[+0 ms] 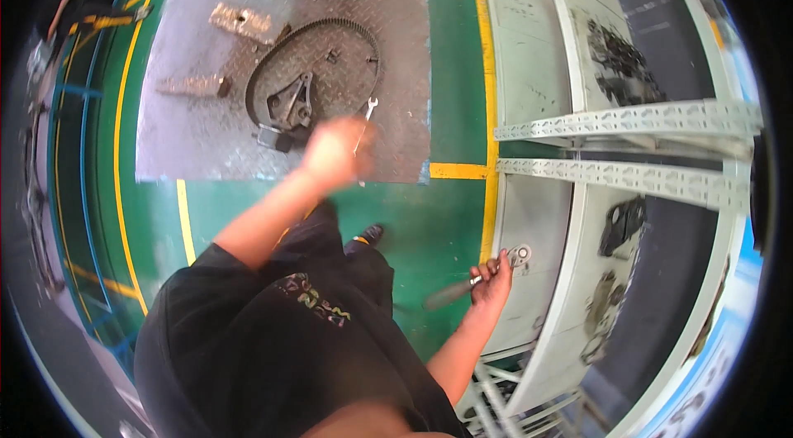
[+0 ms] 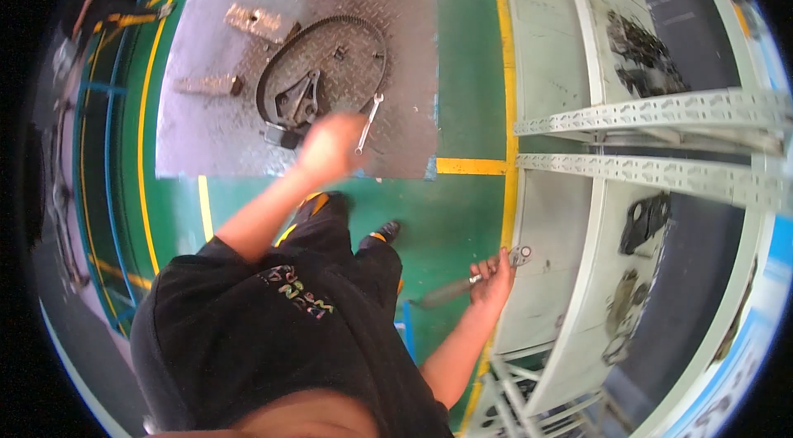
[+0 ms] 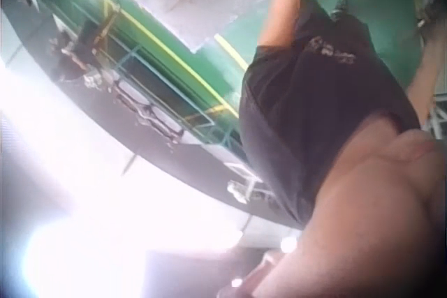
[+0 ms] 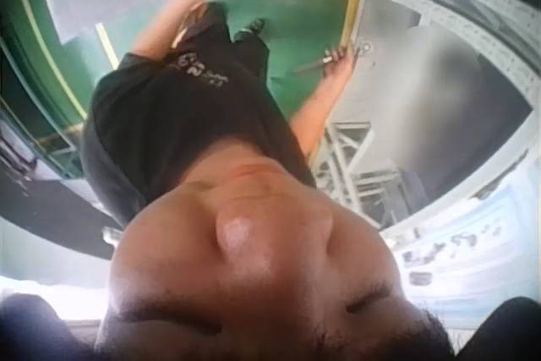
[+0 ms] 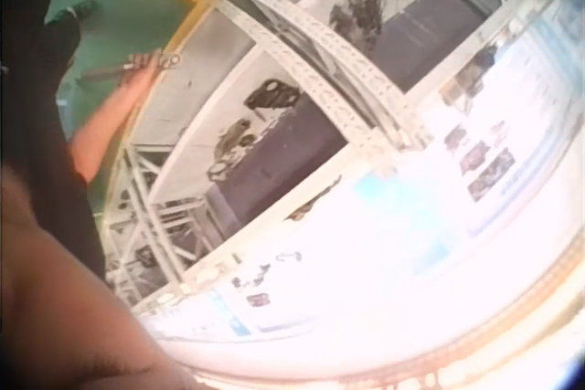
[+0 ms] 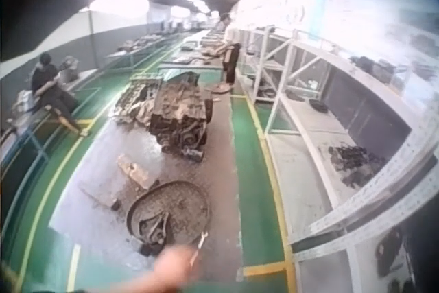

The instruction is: Disassembling and inspecting an engine block and related mounting brackets on a workbench.

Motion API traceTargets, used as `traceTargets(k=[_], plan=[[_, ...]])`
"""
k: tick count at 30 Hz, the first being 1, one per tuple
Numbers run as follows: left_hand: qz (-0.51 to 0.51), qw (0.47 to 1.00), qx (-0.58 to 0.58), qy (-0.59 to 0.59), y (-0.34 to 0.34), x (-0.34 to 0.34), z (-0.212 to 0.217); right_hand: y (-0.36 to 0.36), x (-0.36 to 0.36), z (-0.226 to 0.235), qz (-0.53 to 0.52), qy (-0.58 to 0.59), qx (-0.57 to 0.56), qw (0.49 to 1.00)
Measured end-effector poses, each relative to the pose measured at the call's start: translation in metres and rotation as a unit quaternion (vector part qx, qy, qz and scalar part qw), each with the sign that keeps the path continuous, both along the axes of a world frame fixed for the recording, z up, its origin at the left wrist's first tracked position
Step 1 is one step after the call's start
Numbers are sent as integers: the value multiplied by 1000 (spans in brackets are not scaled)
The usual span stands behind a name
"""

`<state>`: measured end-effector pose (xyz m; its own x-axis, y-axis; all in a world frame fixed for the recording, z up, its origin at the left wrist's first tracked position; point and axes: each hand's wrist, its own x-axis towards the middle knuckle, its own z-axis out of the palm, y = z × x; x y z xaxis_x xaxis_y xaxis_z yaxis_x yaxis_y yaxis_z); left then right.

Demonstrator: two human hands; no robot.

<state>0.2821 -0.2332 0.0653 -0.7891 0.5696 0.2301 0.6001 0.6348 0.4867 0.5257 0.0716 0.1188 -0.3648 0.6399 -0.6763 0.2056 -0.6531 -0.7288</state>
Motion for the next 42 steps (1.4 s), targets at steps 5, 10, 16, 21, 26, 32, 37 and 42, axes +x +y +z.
traceTargets(k=[5, 10, 16, 21, 26, 32, 37, 42], plan=[[507, 798, -246, -213, -115, -42, -42, 112, -14, -38, 217, -152, 114, 958], [689, 649, 216, -240, -98, -13, -102, 164, -120, -65, 463, -181, 228, 837], [824, 500, 164, -209, -78, -27, -136, 173, -288, -84, 701, -180, 343, 599], [795, 504, 205, -269, -93, -26, -130, 168, -429, -81, 807, -164, 398, 403], [834, 462, 187, -238, -94, -36, -119, 176, -563, -116, 850, -50, 351, 389], [874, 307, 349, -141, 11, -63, -4, 210, -750, -130, 859, 17, 317, 402], [828, 151, 539, -39, 136, -163, 74, 199, -887, -98, 855, 59, 411, 311], [751, 199, 626, 72, 201, -287, 94, 130, -982, -116, 798, 185, 541, 191]])
